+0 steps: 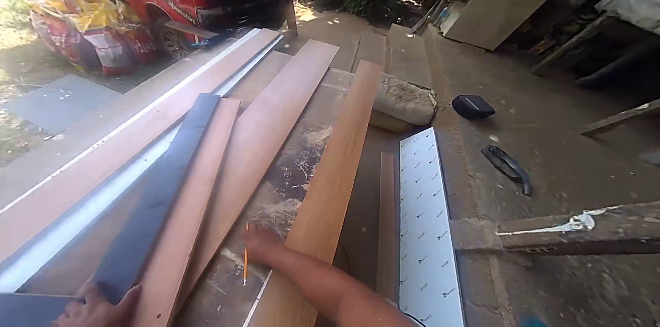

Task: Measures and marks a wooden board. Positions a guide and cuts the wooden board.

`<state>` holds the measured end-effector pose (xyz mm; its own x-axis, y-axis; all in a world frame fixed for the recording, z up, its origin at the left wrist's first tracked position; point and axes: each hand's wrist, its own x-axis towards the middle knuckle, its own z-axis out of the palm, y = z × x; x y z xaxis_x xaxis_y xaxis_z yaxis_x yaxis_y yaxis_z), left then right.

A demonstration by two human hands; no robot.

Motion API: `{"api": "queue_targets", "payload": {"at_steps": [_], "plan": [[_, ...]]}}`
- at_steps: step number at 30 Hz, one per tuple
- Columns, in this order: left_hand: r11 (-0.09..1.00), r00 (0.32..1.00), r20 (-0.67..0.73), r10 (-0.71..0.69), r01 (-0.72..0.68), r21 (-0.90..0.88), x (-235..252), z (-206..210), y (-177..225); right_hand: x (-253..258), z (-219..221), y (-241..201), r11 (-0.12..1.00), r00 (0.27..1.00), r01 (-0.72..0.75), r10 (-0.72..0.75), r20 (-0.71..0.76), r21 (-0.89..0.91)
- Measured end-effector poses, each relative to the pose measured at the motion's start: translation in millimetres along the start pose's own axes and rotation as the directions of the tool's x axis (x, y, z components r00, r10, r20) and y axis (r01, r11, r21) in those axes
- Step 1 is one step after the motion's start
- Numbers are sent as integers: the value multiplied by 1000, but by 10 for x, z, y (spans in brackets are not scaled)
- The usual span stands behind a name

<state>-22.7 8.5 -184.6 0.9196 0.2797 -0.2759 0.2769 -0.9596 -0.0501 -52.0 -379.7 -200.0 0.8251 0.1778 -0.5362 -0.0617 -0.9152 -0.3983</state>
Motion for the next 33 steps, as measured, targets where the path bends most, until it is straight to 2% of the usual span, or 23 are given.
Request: {"api": "queue_targets", "payload": {"at_steps": [2,4,8,11,13,15,20,24,27,30,33], "plan": [[999,1000,-21,-20,20,-26,-327,-64,-85,-35,24,-46,997,1000,-12,13,18,-70],[998,998,25,-66,67,-23,-704,-238,-250,-56,41,-103,988,999,-15,20,31,-152],[990,988,71,-139,141,-26,-1595,-471,-812,-313,82,-286,975,1000,-29,28,-8,-218],[973,971,84,-223,227,-35,-2403,-425,-1342,-846,260,-553,983,994,-32,13,-107,-182],[955,955,81,-285,290,-59,-2981,-223,-1745,-1355,513,-710,991,986,5,-27,-165,-132],[933,940,63,-336,341,-111,-3559,47,-2151,-1919,844,-855,994,985,68,-81,-152,-86],[840,873,73,-482,484,-246,-4845,823,-2977,-3071,1835,-1198,992,992,125,-124,-33,21],[739,787,123,-605,612,-282,-5719,1272,-3151,-3658,2458,-1514,986,974,161,-167,155,47],[661,708,197,-678,705,-257,-6071,1355,-3040,-3925,2766,-1777,975,908,204,-220,357,82],[591,630,317,-708,776,-222,-6229,1384,-2945,-4048,3102,-1947,975,802,206,-216,556,81],[569,600,328,-730,799,-194,-6343,1530,-2894,-4129,3497,-1901,968,706,250,-192,682,14]]}}
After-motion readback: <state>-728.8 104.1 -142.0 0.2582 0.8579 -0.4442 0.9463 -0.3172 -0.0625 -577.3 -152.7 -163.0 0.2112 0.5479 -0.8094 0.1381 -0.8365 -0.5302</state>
